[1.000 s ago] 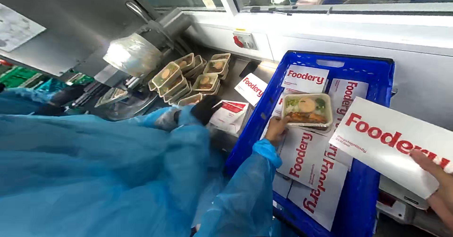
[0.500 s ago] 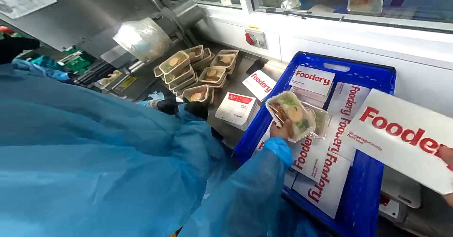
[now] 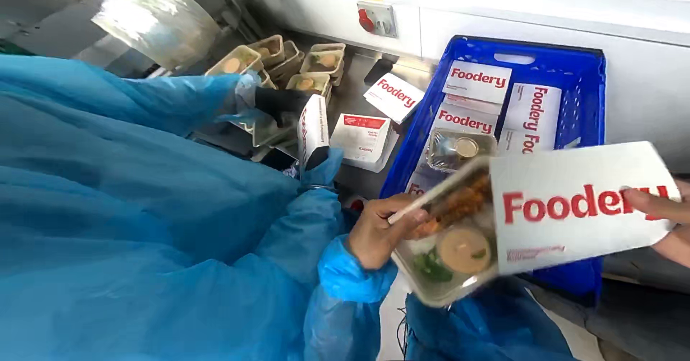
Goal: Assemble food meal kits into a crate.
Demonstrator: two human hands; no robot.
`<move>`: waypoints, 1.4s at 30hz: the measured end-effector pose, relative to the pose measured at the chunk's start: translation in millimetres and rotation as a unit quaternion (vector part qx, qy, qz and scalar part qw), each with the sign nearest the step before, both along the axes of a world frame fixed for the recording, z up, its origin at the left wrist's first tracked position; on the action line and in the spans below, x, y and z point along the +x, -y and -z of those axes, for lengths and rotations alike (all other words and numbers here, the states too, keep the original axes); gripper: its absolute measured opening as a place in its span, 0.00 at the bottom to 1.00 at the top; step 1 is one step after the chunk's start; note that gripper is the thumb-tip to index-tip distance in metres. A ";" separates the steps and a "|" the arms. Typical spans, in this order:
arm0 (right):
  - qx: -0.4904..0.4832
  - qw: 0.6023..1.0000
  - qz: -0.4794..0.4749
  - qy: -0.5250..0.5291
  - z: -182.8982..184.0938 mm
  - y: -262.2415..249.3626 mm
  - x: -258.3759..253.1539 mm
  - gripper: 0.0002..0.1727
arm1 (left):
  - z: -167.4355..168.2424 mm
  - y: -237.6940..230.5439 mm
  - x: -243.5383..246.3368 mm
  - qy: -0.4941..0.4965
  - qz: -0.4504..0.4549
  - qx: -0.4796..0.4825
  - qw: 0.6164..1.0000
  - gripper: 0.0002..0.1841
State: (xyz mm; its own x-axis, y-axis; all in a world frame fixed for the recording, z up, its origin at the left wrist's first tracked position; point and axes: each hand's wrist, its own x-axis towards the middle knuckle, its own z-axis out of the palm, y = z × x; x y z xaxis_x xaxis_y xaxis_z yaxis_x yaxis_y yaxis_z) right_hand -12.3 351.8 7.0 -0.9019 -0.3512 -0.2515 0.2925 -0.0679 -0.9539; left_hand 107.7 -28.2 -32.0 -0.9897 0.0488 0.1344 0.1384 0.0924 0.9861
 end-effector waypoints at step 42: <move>-0.110 0.934 0.255 0.225 79.2 51.0 -112.8 0.39 | 51.4 -79.1 -172.3 0.455 0.083 -0.500 0.732 0.36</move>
State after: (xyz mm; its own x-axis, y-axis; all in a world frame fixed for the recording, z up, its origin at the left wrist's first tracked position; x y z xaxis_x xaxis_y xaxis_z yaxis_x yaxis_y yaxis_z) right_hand -125.1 300.8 -72.2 -0.7860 0.0070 -0.6182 0.5372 -0.4873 -0.6885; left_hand -64.7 50.9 -83.4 -0.6158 -0.1984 -0.7625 -0.4435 0.8872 0.1273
